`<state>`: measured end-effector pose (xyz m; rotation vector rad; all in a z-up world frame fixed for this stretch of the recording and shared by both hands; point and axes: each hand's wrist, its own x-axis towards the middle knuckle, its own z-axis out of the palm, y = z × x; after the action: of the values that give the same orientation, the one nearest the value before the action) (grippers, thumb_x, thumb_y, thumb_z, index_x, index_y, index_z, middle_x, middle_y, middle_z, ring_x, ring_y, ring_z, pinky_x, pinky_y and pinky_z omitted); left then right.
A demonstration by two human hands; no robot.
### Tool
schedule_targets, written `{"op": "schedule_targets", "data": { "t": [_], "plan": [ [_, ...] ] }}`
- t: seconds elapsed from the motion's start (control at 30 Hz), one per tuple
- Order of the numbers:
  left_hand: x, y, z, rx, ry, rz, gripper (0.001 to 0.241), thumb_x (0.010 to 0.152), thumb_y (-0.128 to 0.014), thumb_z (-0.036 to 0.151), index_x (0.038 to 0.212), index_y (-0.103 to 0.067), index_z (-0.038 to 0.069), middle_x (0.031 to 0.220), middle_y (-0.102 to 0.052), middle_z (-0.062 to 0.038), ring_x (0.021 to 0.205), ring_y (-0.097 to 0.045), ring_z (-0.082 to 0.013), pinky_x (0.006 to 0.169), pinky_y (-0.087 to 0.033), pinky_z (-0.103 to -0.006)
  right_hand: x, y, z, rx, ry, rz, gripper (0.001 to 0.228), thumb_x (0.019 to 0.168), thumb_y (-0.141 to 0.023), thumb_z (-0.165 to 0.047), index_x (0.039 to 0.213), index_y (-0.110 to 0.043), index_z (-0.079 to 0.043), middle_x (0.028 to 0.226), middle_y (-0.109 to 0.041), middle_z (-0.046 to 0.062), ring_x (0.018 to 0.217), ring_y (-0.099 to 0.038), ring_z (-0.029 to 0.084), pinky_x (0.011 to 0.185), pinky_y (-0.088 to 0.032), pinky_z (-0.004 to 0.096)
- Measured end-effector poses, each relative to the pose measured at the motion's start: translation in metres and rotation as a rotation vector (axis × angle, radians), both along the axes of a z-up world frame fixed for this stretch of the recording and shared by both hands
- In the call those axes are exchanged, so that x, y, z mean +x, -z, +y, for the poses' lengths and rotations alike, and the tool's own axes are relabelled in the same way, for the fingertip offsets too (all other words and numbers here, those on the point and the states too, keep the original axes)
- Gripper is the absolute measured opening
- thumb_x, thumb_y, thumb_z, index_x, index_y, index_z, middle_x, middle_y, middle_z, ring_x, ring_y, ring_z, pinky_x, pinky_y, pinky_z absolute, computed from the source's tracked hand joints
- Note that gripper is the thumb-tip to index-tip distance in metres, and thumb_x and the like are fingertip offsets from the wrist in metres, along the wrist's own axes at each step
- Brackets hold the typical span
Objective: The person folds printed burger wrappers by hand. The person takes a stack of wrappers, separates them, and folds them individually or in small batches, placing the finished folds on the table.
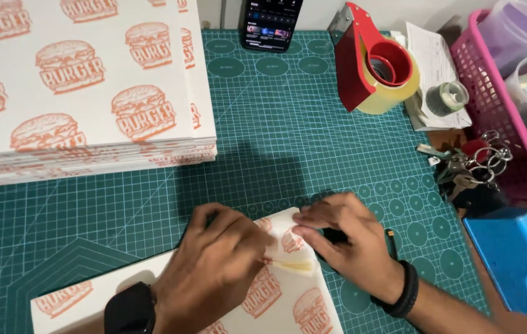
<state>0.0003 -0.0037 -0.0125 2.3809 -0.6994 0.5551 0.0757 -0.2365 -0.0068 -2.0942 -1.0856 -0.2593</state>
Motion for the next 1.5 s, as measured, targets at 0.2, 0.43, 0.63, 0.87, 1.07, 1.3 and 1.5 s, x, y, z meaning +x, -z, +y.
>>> {"op": "schedule_targets", "data": {
  "t": [0.2,0.43,0.63,0.87,1.07,1.3,1.5],
  "plan": [
    [0.002,-0.008,0.001,-0.002,-0.021,0.11,0.01,0.082,-0.073,0.021,0.091,-0.069,0.018,0.113,-0.064,-0.009,0.107,-0.056,-0.035,0.093,-0.04,-0.0534,-0.003,0.001,-0.004,0.095,-0.092,-0.052,0.024,0.088,-0.081,-0.012,0.107,-0.067,-0.007,0.098,-0.068,0.007,0.082,-0.064,0.014,0.072,-0.056,0.024],
    [0.0,0.001,0.001,0.041,-0.025,0.069,0.015,0.084,-0.068,0.013,0.098,-0.064,0.015,0.086,-0.064,-0.002,0.088,-0.062,-0.0276,0.088,-0.038,-0.0472,-0.001,0.004,-0.005,0.045,0.027,-0.089,0.026,0.087,-0.08,-0.019,0.104,-0.067,-0.004,0.101,-0.073,0.009,0.094,-0.068,0.019,0.08,-0.06,0.028],
    [0.001,-0.005,0.003,0.021,-0.014,0.096,0.006,0.085,-0.069,0.018,0.089,-0.066,0.021,0.1,-0.063,-0.003,0.097,-0.058,-0.03,0.09,-0.037,-0.0505,-0.001,-0.002,-0.002,0.01,-0.018,-0.088,0.026,0.088,-0.082,-0.019,0.108,-0.068,-0.011,0.099,-0.071,0.001,0.086,-0.065,0.014,0.077,-0.051,0.026],
    [0.001,-0.006,0.002,0.034,-0.006,0.072,0.006,0.086,-0.068,0.012,0.088,-0.066,0.017,0.085,-0.062,-0.002,0.087,-0.06,-0.0275,0.085,-0.037,-0.047,-0.004,0.004,-0.008,0.096,-0.011,-0.129,0.012,0.093,-0.071,-0.012,0.099,-0.065,-0.003,0.097,-0.078,0.009,0.09,-0.067,0.022,0.078,-0.061,0.03],
    [0.001,-0.001,0.002,0.013,0.007,0.06,0.027,0.084,-0.073,0.014,0.109,-0.065,0.008,0.092,-0.066,-0.005,0.088,-0.061,-0.0299,0.085,-0.039,-0.0482,-0.002,0.001,-0.002,-0.022,0.006,-0.007,0.024,0.09,-0.077,-0.018,0.107,-0.067,-0.004,0.105,-0.08,0.002,0.096,-0.066,0.016,0.082,-0.058,0.028],
    [0.002,-0.005,0.002,0.007,-0.023,0.144,0.003,0.087,-0.07,0.019,0.09,-0.069,0.017,0.112,-0.064,-0.01,0.108,-0.057,-0.0348,0.091,-0.04,-0.0534,-0.003,0.002,-0.004,0.052,-0.029,-0.113,0.026,0.087,-0.082,-0.017,0.106,-0.068,-0.008,0.096,-0.068,0.007,0.083,-0.065,0.015,0.073,-0.057,0.024],
    [0.001,-0.004,0.002,0.061,0.01,0.074,0.006,0.09,-0.07,0.02,0.095,-0.066,0.018,0.087,-0.063,-0.001,0.089,-0.06,-0.0281,0.086,-0.037,-0.0489,-0.002,0.006,-0.008,0.094,0.0,-0.151,0.019,0.093,-0.073,-0.016,0.109,-0.065,-0.008,0.102,-0.079,0.003,0.089,-0.064,0.015,0.076,-0.058,0.025]
  ]
}}
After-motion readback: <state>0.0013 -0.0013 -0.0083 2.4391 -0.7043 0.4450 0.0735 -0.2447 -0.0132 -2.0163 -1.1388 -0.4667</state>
